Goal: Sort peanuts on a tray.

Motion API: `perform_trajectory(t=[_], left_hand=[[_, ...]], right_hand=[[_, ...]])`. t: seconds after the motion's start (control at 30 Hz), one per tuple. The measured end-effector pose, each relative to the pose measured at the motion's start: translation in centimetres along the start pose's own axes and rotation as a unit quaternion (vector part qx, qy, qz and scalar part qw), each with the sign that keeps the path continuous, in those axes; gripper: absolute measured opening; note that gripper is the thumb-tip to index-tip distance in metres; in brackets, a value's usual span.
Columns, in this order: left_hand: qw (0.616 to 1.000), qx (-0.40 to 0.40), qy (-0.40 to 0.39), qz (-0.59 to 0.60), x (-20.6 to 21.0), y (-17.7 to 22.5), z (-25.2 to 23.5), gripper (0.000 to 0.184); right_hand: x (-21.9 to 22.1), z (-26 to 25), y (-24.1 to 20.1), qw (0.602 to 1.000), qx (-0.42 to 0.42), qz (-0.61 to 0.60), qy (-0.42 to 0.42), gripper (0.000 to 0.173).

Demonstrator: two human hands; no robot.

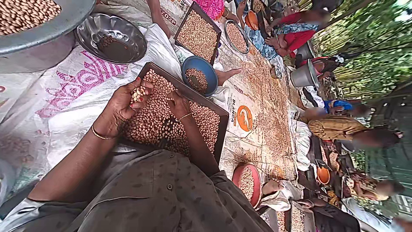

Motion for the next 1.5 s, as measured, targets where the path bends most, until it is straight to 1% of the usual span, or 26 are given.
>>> perform_trajectory(t=[0.07,0.23,0.3,0.4,0.47,0.53,0.57,0.6,0.63,0.67,0.73,0.8,0.9,1.0,1.13,1.2,1.23,1.3,1.33,1.37,1.4,1.43,1.5], left_hand=[[1.0,0.003,-0.013,0.0,0.0,0.0,-0.1,0.053],[1.0,0.002,-0.016,-0.003,-0.1,-0.1,-0.1,0.053],[1.0,-0.004,-0.011,-0.008,-0.1,-0.2,-0.1,0.052],[1.0,-0.018,0.002,-0.02,-0.4,-0.5,-0.2,0.052],[0.998,-0.035,0.001,-0.045,-0.4,-0.9,-0.1,0.057],[0.994,-0.061,0.008,-0.086,-0.1,-1.3,0.2,0.06],[0.992,-0.074,0.006,-0.101,0.0,-1.6,0.4,0.059],[0.991,-0.087,0.0,-0.105,0.2,-1.9,0.5,0.056],[0.99,-0.103,-0.01,-0.1,0.2,-2.2,0.6,0.053],[0.989,-0.115,-0.015,-0.087,0.2,-2.5,0.8,0.049],[0.992,-0.12,-0.008,-0.048,0.2,-2.9,1.3,0.041],[0.994,-0.101,-0.006,-0.03,0.0,-2.5,1.1,0.037],[0.997,-0.071,0.019,-0.004,-0.1,-1.9,1.0,0.036],[0.998,-0.053,0.036,-0.003,-0.4,-1.7,1.1,0.039],[0.998,-0.018,0.054,-0.01,-1.9,-1.8,2.4,0.038],[0.998,-0.026,0.047,-0.023,-1.7,-1.8,2.0,0.042],[0.998,-0.041,0.031,-0.033,-1.2,-1.8,1.4,0.047],[0.997,-0.055,0.019,-0.052,-0.7,-2.1,0.8,0.049],[0.996,-0.059,0.011,-0.064,-0.5,-2.2,0.7,0.05],[0.995,-0.07,0.005,-0.07,-0.3,-2.4,0.7,0.051],[0.994,-0.082,0.001,-0.066,0.0,-2.5,0.6,0.052],[0.993,-0.096,-0.002,-0.062,0.1,-2.6,0.4,0.053],[0.993,-0.11,-0.009,-0.037,0.0,-2.9,0.7,0.052]], right_hand=[[0.1,0.0,-0.1,1.0,-0.001,-0.006,-0.009,0.027],[0.3,0.0,-0.5,1.0,0.01,0.002,-0.014,0.024],[0.1,-0.2,0.0,1.0,0.004,-0.02,-0.02,0.024],[-1.8,-0.3,1.5,0.995,-0.006,-0.097,0.024,0.023],[-3.8,0.2,1.5,0.98,-0.022,-0.193,0.046,0.021],[-5.5,1.4,-0.6,0.939,-0.082,-0.334,0.016,0.021],[-6.0,1.9,-1.9,0.921,-0.106,-0.375,-0.009,0.024],[-6.2,2.1,-2.9,0.914,-0.121,-0.388,-0.019,0.027],[-6.3,1.9,-3.4,0.917,-0.127,-0.379,-0.007,0.027],[-6.0,1.3,-3.4,0.929,-0.123,-0.347,0.025,0.025],[-4.3,-0.4,-2.5,0.959,-0.106,-0.243,0.096,0.021],[-1.7,-1.6,-1.8,0.979,-0.069,-0.153,0.116,0.022],[0.0,-1.6,-1.9,0.984,-0.034,-0.106,0.138,0.024],[0.2,-1.4,-1.8,0.98,-0.032,-0.11,0.162,0.02],[-0.4,-1.1,-1.0,0.974,-0.035,-0.12,0.189,0.016],[-1.7,-0.6,-0.2,0.963,-0.04,-0.174,0.203,0.015],[-2.7,-0.2,0.0,0.952,-0.047,-0.229,0.198,0.015],[-4.5,0.6,-0.5,0.91,-0.087,-0.384,0.129,0.015],[-5.4,1.0,-1.5,0.888,-0.115,-0.436,0.088,0.017],[-6.2,1.4,-2.4,0.88,-0.133,-0.453,0.056,0.022],[-6.7,1.5,-3.1,0.888,-0.137,-0.436,0.046,0.026],[-6.8,1.1,-3.2,0.91,-0.13,-0.388,0.065,0.027],[-5.7,-0.5,-2.4,0.959,-0.099,-0.233,0.127,0.025]])
Point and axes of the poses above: each hand's wrist, its own z-axis away from the middle knuckle, its own x-axis out of the palm, y = z × x, the point moved 8 cm from there along -z, towards the middle knuckle, and after that the axes turned 14 degrees about x, right-handed, at the moved point
